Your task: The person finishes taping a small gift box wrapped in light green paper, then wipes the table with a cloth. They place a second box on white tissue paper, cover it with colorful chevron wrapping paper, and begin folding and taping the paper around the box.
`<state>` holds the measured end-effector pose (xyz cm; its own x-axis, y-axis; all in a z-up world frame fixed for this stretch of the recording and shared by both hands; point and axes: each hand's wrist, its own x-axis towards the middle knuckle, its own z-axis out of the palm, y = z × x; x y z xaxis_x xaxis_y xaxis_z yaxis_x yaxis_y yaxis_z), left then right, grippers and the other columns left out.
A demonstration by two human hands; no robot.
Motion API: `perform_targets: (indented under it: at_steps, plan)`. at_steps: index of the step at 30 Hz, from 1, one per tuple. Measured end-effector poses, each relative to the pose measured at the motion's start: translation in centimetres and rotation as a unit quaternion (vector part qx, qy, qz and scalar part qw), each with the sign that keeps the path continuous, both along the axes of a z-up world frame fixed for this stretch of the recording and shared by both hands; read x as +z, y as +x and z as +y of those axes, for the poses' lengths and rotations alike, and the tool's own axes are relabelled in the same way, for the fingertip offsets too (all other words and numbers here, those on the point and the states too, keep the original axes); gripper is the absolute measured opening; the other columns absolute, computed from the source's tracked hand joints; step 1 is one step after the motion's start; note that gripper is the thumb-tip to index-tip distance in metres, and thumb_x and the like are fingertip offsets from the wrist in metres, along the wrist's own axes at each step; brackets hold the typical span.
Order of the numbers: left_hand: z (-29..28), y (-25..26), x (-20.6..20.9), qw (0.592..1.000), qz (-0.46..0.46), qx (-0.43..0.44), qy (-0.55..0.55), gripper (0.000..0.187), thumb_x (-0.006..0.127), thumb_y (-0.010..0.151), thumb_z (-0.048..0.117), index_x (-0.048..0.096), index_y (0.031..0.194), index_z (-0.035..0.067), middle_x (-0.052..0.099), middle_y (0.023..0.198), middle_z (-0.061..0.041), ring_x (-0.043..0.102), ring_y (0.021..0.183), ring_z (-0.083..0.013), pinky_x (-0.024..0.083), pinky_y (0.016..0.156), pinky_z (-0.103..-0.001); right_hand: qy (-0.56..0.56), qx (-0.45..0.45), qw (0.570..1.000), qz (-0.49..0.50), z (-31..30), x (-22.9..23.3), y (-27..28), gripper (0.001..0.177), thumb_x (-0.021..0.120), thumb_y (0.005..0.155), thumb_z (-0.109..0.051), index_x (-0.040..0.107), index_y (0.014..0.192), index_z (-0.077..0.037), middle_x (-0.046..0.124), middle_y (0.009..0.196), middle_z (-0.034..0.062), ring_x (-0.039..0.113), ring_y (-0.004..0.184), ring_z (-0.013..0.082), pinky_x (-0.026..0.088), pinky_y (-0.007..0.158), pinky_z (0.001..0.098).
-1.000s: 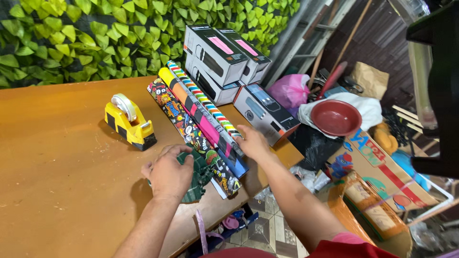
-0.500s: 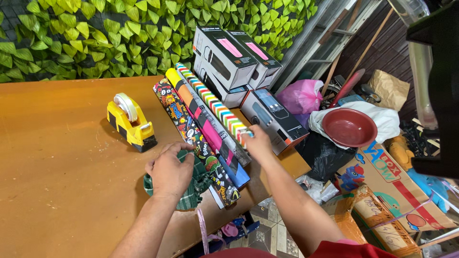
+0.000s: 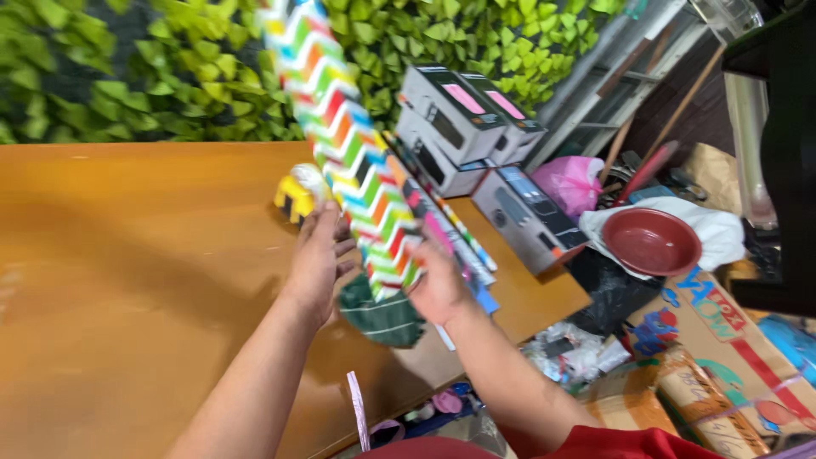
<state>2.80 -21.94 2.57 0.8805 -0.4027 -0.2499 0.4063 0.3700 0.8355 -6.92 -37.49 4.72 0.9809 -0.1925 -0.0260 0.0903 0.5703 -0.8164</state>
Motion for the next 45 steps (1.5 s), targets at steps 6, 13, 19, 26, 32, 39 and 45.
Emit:
perform_targets:
  at_steps: [6, 13, 19, 26, 32, 39, 45]
  plan:
    - [14.7, 1.7, -0.8, 0.983, 0.042, 0.083, -0.156, 0.043, 0.044, 0.098, 0.041, 0.065, 0.120, 0.010, 0.074, 0.107, -0.005, 0.072, 0.093, -0.0176, 0.059, 0.081, -0.036, -0.028, 0.191, 0.981, 0.014, 14.1, -2.3, 1.4, 0.074, 0.066, 0.086, -0.008, 0.042, 0.156, -0.016, 0.059, 0.143, 0.0107, 0.062, 0.126, 0.0236, 0.051, 0.103, 0.0398]
    - [26.5, 0.7, -3.0, 0.985, 0.048, 0.151, -0.066, 0.033, 0.063, 0.096, 0.037, 0.067, 0.115, 0.010, 0.075, 0.104, -0.004, 0.073, 0.086, -0.0160, 0.060, 0.071, -0.034, -0.111, 0.217, 0.960, 0.139, 23.3, -5.9, 2.7, 0.078, 0.076, 0.086, -0.008, 0.042, 0.155, -0.001, 0.062, 0.138, 0.0133, 0.063, 0.124, 0.0248, 0.051, 0.105, 0.0410]
    - [29.1, 1.6, -4.7, 0.995, 0.057, 0.082, -0.030, 0.032, 0.075, 0.092, 0.027, 0.069, 0.112, 0.003, 0.077, 0.102, -0.008, 0.072, 0.084, -0.0180, 0.057, 0.071, -0.033, 0.021, 0.302, 0.934, 0.189, 24.3, -6.6, 2.9, 0.075, 0.068, 0.093, -0.039, 0.042, 0.152, -0.002, 0.063, 0.141, 0.0140, 0.062, 0.128, 0.0250, 0.050, 0.108, 0.0415]
    - [28.4, 1.6, -4.4, 0.993, 0.102, 0.040, -0.033, 0.025, 0.075, 0.088, 0.013, 0.069, 0.109, 0.002, 0.079, 0.104, -0.010, 0.076, 0.085, -0.0194, 0.063, 0.078, -0.036, 0.040, 0.290, 0.923, 0.248, 22.9, -8.1, 4.8, 0.061, 0.054, 0.099, -0.041, 0.053, 0.143, 0.001, 0.065, 0.138, 0.0174, 0.065, 0.123, 0.0296, 0.046, 0.113, 0.0469]
    - [27.6, 1.5, -3.7, 0.993, 0.094, 0.057, 0.042, 0.024, 0.075, 0.085, 0.008, 0.068, 0.107, 0.000, 0.079, 0.102, -0.014, 0.076, 0.082, -0.0233, 0.064, 0.071, -0.039, 0.089, 0.267, 0.923, 0.264, 21.8, -9.6, 5.4, 0.050, 0.061, 0.096, -0.023, 0.055, 0.140, 0.000, 0.065, 0.136, 0.0169, 0.068, 0.121, 0.0290, 0.050, 0.114, 0.0467]
    - [27.2, 1.6, -2.9, 0.981, 0.061, 0.111, 0.149, 0.026, 0.076, 0.084, 0.003, 0.067, 0.108, -0.003, 0.078, 0.099, -0.016, 0.076, 0.079, -0.0248, 0.063, 0.067, -0.040, 0.077, 0.236, 0.936, 0.251, 18.7, -7.9, 6.5, 0.054, 0.060, 0.100, -0.036, 0.055, 0.140, 0.001, 0.068, 0.133, 0.0181, 0.068, 0.116, 0.0286, 0.050, 0.105, 0.0460]
    - [28.2, 1.5, -2.0, 0.973, 0.054, 0.111, 0.194, 0.031, 0.077, 0.084, 0.004, 0.067, 0.114, -0.001, 0.078, 0.103, -0.016, 0.076, 0.082, -0.0244, 0.063, 0.069, -0.040, 0.148, 0.235, 0.924, 0.264, 17.4, -9.0, 8.0, 0.051, 0.063, 0.098, -0.026, 0.055, 0.138, 0.004, 0.066, 0.133, 0.0217, 0.069, 0.116, 0.0304, 0.053, 0.106, 0.0471]
